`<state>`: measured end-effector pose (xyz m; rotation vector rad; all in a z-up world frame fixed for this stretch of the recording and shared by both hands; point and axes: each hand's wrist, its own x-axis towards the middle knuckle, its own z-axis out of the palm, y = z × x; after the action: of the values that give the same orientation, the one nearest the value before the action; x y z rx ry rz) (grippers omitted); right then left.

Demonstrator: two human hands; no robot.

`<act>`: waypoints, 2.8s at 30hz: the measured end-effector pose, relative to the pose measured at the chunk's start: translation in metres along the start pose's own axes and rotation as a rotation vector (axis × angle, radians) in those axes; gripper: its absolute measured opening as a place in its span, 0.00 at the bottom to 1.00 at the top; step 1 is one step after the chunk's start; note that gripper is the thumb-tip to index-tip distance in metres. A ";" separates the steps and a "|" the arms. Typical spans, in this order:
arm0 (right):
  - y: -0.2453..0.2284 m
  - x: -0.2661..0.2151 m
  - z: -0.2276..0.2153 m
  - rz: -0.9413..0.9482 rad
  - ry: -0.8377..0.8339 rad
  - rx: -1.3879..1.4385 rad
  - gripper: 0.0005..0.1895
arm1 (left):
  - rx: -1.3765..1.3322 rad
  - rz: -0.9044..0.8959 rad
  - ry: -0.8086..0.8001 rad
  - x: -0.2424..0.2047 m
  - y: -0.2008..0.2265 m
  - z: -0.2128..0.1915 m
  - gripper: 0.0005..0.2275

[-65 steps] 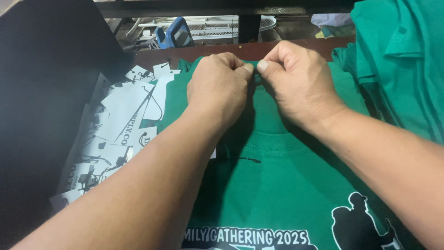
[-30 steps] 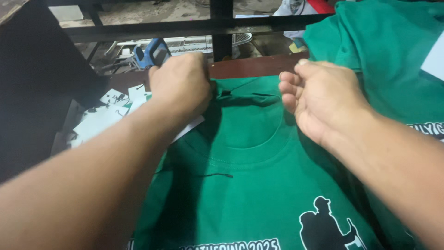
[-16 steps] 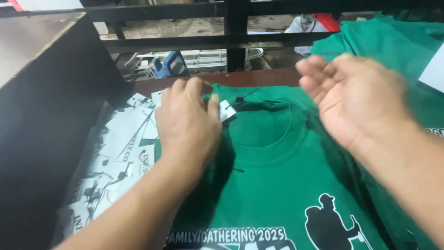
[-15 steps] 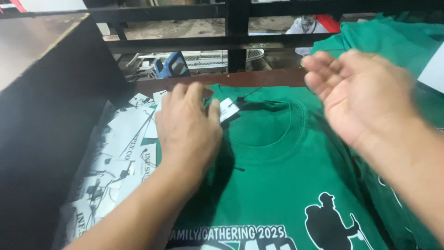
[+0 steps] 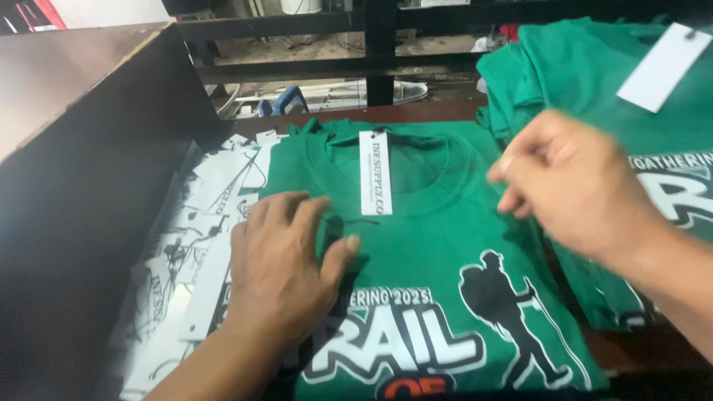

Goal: The person attaches paper labels to the necklines of shirts using plastic fasteners and a tagging tool.

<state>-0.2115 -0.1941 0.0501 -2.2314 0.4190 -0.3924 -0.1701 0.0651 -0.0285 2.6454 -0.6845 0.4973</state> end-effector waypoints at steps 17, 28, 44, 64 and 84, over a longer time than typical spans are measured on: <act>0.028 -0.019 -0.001 0.016 -0.320 -0.348 0.15 | -0.019 0.186 -0.347 -0.044 -0.007 -0.026 0.39; 0.079 -0.035 0.014 -0.872 -0.393 -0.400 0.41 | 0.130 -0.791 -0.439 -0.020 0.026 -0.073 0.33; 0.063 -0.039 0.020 -0.866 -0.342 -0.317 0.06 | 0.123 -0.937 -0.459 -0.026 0.019 -0.085 0.32; 0.032 -0.024 0.004 -0.021 -0.176 -0.490 0.12 | 0.074 -0.444 -0.144 -0.048 -0.017 -0.060 0.33; 0.031 -0.046 -0.007 -0.529 -0.451 -0.364 0.45 | 0.065 -0.274 -0.211 -0.024 0.020 -0.088 0.03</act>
<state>-0.2608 -0.1987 0.0240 -2.6800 -0.3785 -0.0683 -0.2212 0.0954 0.0437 2.8198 -0.3573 0.1674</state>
